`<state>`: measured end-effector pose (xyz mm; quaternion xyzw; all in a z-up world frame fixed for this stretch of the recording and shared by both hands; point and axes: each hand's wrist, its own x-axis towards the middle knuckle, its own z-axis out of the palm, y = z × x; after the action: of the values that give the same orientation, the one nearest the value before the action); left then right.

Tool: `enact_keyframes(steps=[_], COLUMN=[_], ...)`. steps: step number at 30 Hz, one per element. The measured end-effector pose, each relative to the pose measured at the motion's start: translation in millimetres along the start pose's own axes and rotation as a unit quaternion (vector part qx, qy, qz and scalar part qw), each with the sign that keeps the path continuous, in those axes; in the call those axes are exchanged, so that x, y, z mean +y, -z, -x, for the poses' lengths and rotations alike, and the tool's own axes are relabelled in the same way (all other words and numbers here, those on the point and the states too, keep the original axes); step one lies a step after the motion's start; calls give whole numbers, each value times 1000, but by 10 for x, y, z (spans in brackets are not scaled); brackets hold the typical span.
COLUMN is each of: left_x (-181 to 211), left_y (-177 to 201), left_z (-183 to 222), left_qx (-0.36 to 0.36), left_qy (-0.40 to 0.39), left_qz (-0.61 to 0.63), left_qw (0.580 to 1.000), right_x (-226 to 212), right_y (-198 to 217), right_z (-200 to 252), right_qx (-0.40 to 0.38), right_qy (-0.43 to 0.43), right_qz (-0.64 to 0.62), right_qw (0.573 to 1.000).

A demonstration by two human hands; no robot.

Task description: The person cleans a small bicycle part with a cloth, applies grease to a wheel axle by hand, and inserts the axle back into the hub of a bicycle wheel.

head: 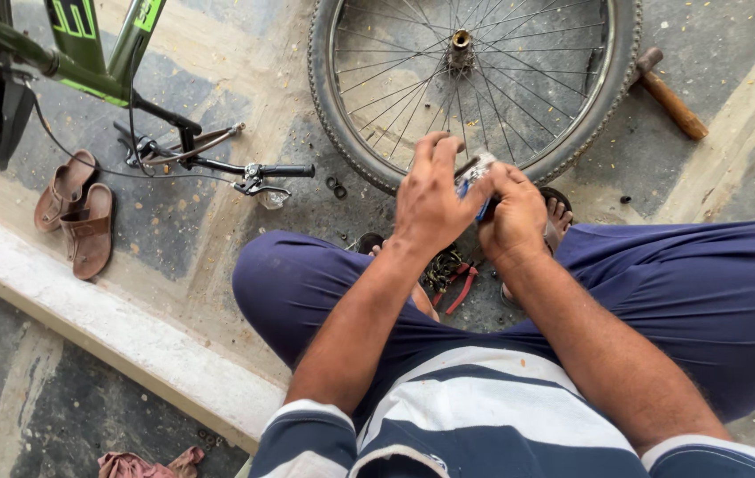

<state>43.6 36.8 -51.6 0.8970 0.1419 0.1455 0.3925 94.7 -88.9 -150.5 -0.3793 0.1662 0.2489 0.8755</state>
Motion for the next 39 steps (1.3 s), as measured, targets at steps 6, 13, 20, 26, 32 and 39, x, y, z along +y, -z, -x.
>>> enact_keyframes(steps=[6,13,20,26,32,39], left_x=[57,-55,-58,-76,-183,-142], left_y=[63,24,34,52,7,-3], left_z=[126,139,145,107,71,98], left_qx=[-74,-57,-56,-76,-65,-77], left_qy=[-12,-83,-95,5,46,33], left_qz=[-11,-41,-32,69,179,111], left_qw=[997,994,993,995,981,990], right_x=[-79,-139,-159,-290,-373,-386], right_y=[-54,-28,-2,-14,-78,-38], right_z=[-10,-33,-82,-45,7,29], right_qx=[37,17,19,-8,-14,-4], right_qy=[2,-41,-38,-51,-57,-71], right_qz=[-12,-84,-62,-2,8,32], right_qw=[999,995,997,999,998,997])
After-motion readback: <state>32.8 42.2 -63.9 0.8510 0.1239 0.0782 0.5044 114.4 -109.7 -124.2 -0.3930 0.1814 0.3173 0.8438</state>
